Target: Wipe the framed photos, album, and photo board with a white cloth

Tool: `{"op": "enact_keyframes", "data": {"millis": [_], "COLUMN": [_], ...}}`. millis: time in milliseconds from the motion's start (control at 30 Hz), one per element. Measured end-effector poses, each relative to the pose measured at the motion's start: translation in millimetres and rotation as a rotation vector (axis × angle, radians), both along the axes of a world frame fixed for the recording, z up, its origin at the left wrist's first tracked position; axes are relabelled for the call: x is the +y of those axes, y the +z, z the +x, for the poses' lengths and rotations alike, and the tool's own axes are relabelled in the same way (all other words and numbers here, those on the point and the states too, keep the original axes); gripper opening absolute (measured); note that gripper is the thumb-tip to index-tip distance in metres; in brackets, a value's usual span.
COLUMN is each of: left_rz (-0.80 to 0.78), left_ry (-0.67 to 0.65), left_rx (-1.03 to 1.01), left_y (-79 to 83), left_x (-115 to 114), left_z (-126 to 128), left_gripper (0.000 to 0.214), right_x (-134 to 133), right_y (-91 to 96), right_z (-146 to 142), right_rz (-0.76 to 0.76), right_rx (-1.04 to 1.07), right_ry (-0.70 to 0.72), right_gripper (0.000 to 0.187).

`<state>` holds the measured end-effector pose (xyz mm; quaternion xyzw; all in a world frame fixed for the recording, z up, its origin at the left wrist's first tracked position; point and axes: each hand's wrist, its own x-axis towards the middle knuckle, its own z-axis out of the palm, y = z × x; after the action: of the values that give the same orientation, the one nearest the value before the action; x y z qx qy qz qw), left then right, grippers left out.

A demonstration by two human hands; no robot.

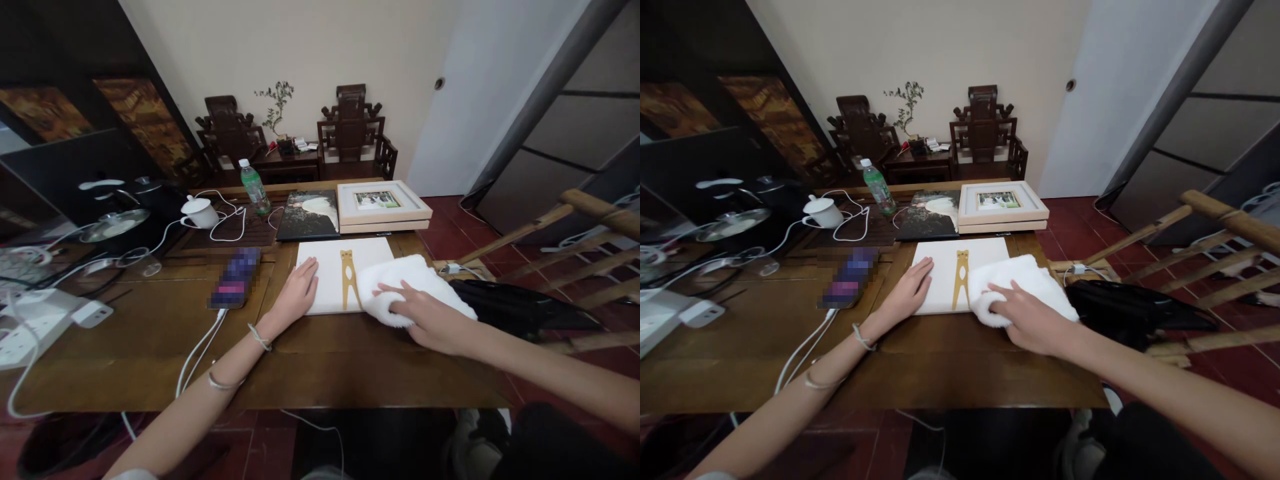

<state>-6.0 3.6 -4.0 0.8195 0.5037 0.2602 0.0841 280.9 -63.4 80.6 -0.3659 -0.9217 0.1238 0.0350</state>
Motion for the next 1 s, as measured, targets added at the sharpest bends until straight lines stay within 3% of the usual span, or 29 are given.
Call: {"op": "enact_keyframes", "data": {"millis": [100,200,333,533,667,833,1000], "left_rz": [-0.001,0.0,0.0,-0.001,0.01,0.025,0.001], "left_ry": [-0.001,-0.001,-0.002,-0.006,-0.008,-0.014,-0.009], "left_rx": [0.009,0.0,-0.02,-0.009,-0.015,-0.022,-0.001], "left_y": [-0.3,-0.5,-0.3,1.0,0.4,-1.3,-0.6], "left_x": [0.2,0.2,0.3,0.1,0.1,0.8,1.1], "left_z": [0.0,-0.1,-0.3,-0.7,-1.4,-2.5,-2.2], "left_gripper": [0.041,0.041,0.04,0.04,0.04,0.04,0.04], "right_x": [-13.2,-1.8,39.3,108.9,132.2,120.0,63.0], "right_y": [6.0,7.4,4.4,9.3,9.6,2.4,-0.8], "right_z": [1.4,-0.2,-6.4,-19.6,-24.1,-22.8,-15.0], "right_rz": [-0.037,-0.029,0.059,0.101,0.128,0.139,0.089], "right_rx": [-0.006,-0.055,-0.144,-0.132,-0.119,-0.115,-0.106], "right_ry": [-0.001,-0.058,-0.115,-0.065,-0.088,-0.099,-0.095], "right_gripper": [0.044,0.04,0.039,0.036,0.034,0.038,0.037]}}
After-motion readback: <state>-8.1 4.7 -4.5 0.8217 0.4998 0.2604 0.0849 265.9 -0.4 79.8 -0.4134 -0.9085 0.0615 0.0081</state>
